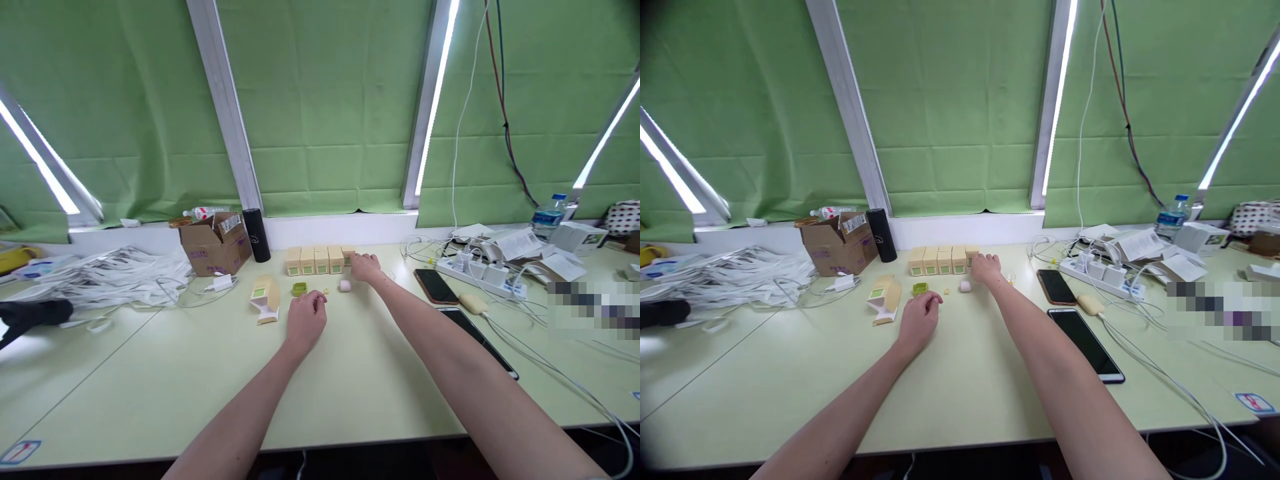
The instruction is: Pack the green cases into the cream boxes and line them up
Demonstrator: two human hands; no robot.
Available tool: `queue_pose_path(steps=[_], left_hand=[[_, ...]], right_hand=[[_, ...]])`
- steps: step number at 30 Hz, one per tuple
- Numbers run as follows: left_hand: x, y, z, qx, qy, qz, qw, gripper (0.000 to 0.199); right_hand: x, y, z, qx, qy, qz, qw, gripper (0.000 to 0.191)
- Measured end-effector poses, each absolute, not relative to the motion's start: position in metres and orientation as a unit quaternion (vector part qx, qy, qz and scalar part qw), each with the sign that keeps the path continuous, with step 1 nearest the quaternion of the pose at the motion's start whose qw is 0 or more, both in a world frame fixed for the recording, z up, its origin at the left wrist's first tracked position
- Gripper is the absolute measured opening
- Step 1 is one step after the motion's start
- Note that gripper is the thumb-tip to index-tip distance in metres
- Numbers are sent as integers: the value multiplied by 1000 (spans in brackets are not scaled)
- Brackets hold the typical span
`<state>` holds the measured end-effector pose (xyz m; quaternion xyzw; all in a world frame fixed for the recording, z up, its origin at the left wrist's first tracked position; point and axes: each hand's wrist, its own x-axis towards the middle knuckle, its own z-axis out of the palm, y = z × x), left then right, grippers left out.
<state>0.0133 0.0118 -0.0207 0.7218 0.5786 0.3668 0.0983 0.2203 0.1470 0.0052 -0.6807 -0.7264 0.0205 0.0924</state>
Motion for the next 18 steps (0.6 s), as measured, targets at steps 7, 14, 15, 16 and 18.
queue_pose_path(steps=[7, 14, 15, 16, 18], left_hand=[[17, 11, -23, 757, 574, 304, 78, 26], [19, 10, -25, 769, 573, 280, 55, 27], [18, 11, -24, 763, 579, 283, 51, 26], [17, 12, -24, 756, 586, 289, 48, 25], [14, 15, -21, 735, 601, 312, 39, 25]], right_hand=[[214, 96, 9, -692, -694, -34, 197, 46], [185, 24, -11, -627, -763, 63, 143, 19], [181, 16, -15, -621, -768, 66, 139, 19], [178, 10, -19, -616, -773, 67, 138, 20], [174, 2, -25, -597, -787, 53, 146, 24]])
